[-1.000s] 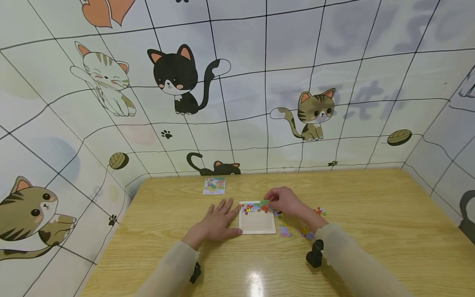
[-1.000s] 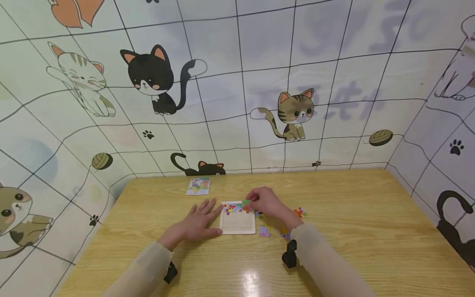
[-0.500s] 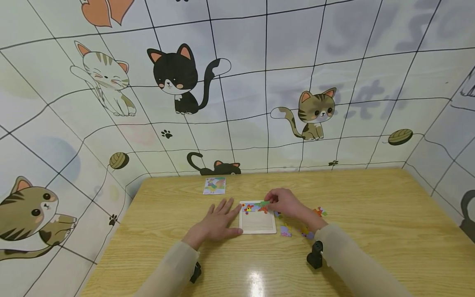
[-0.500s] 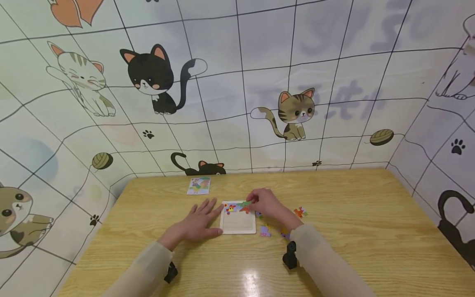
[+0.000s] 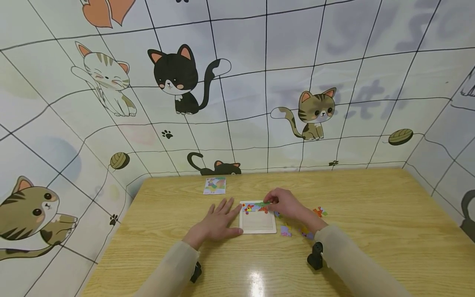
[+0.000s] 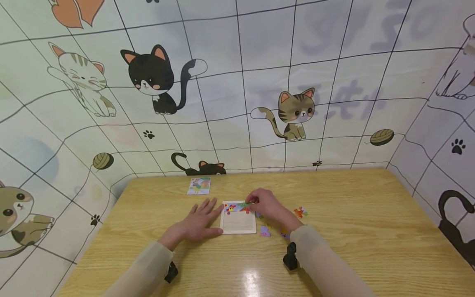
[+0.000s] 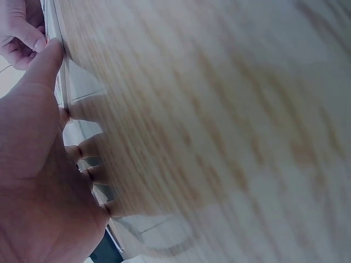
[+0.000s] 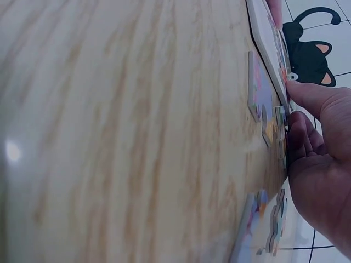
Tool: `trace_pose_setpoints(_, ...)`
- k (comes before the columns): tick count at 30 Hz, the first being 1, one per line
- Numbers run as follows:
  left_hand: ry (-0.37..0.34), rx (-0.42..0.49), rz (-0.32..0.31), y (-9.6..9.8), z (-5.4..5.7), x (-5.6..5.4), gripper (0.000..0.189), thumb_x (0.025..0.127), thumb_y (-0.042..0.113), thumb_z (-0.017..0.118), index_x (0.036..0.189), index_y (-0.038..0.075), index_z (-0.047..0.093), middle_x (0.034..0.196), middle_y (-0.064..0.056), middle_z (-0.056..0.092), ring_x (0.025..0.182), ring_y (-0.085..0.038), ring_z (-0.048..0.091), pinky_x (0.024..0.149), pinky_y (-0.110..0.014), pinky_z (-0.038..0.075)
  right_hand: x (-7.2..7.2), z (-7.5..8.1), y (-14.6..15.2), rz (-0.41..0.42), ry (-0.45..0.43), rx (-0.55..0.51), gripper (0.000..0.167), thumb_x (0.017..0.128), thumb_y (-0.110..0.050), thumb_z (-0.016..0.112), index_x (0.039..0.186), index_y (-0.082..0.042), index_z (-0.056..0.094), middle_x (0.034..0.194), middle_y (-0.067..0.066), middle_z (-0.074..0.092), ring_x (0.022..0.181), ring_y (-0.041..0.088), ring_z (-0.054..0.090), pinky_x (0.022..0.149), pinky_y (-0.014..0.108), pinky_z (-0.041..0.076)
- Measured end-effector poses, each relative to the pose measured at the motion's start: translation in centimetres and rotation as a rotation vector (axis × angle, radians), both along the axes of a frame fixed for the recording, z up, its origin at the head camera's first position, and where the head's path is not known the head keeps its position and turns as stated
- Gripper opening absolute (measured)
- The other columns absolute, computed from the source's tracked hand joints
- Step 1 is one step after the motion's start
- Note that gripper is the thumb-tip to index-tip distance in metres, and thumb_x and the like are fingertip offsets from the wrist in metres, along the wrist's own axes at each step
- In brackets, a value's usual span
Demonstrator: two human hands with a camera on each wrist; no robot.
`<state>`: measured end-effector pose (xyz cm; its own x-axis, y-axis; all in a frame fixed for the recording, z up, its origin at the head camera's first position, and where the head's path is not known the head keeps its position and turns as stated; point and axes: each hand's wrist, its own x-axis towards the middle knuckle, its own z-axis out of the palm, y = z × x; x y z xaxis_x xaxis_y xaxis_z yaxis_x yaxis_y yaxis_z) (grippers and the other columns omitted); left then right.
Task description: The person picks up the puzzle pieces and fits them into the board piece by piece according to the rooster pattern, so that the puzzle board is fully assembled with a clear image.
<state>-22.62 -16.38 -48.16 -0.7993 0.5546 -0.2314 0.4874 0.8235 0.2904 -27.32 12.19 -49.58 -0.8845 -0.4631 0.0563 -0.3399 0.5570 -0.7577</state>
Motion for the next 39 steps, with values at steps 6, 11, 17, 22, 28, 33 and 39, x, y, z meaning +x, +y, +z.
trace_pose_setpoints(6,-0.005,-0.002,0.003,0.08,0.07,0.02,0.081,0.101,0.058,0.055,0.165,0.016,0.026,0.17,-0.018,0.011,0.155,-0.041,0.007,0.118,-0.068,0.01,0.11,-0.12,0.31,0.044,0.054,-0.022,0.015,0.095,-0.008,0.072,0.108,-0.003,0.077,0.092,0.001,0.06,0.076,0.014,0.052,0.066,0.03,0.046)
trace_pose_setpoints(11,-0.002,-0.008,0.001,0.12,-0.02,-0.03,0.081,0.101,0.059,0.053,0.165,0.017,0.025,0.17,-0.018,0.01,0.155,-0.041,0.006,0.118,-0.067,0.01,-0.02,-0.32,0.47,0.039,0.062,0.0,0.015,0.095,-0.008,0.072,0.108,-0.004,0.078,0.094,0.001,0.059,0.074,0.013,0.049,0.066,0.028,0.043)
trace_pose_setpoints(17,-0.005,-0.012,0.005,0.15,-0.05,0.0,0.082,0.101,0.059,0.054,0.165,0.017,0.025,0.17,-0.017,0.01,0.156,-0.041,0.006,0.118,-0.067,0.01,-0.07,-0.34,0.71,0.071,0.055,0.005,0.017,0.096,-0.009,0.072,0.111,-0.004,0.078,0.098,0.002,0.059,0.077,0.014,0.049,0.066,0.029,0.044)
trace_pose_setpoints(22,-0.003,-0.007,0.004,0.17,0.11,0.1,0.081,0.101,0.058,0.054,0.165,0.016,0.025,0.17,-0.018,0.011,0.155,-0.041,0.007,0.118,-0.067,0.011,-0.01,-0.28,0.93,0.121,0.06,-0.021,0.021,0.094,-0.008,0.075,0.114,0.0,0.078,0.1,0.005,0.058,0.079,0.015,0.051,0.067,0.029,0.047)
trace_pose_setpoints(28,0.002,-0.005,-0.003,0.18,0.36,0.15,0.081,0.102,0.057,0.054,0.164,0.015,0.026,0.17,-0.019,0.011,0.155,-0.043,0.007,0.118,-0.068,0.011,-0.11,-0.44,1.05,0.146,0.067,-0.034,0.023,0.093,-0.008,0.076,0.114,0.002,0.077,0.102,0.006,0.057,0.08,0.014,0.052,0.068,0.028,0.048)
trace_pose_setpoints(33,-0.004,0.002,-0.002,0.22,0.56,0.22,0.081,0.102,0.056,0.055,0.164,0.014,0.026,0.169,-0.02,0.012,0.155,-0.043,0.008,0.118,-0.068,0.011,-0.07,-0.37,0.99,0.144,0.041,-0.033,0.028,0.09,-0.01,0.08,0.115,0.002,0.076,0.102,0.005,0.056,0.08,0.014,0.052,0.07,0.028,0.049)
trace_pose_setpoints(39,-0.003,-0.004,0.001,0.25,0.52,0.24,0.081,0.102,0.056,0.055,0.164,0.014,0.026,0.17,-0.019,0.011,0.155,-0.043,0.008,0.118,-0.068,0.011,-0.07,-0.26,1.03,0.136,0.033,-0.014,0.03,0.089,-0.011,0.082,0.115,0.001,0.076,0.103,0.005,0.055,0.08,0.014,0.052,0.071,0.028,0.049)
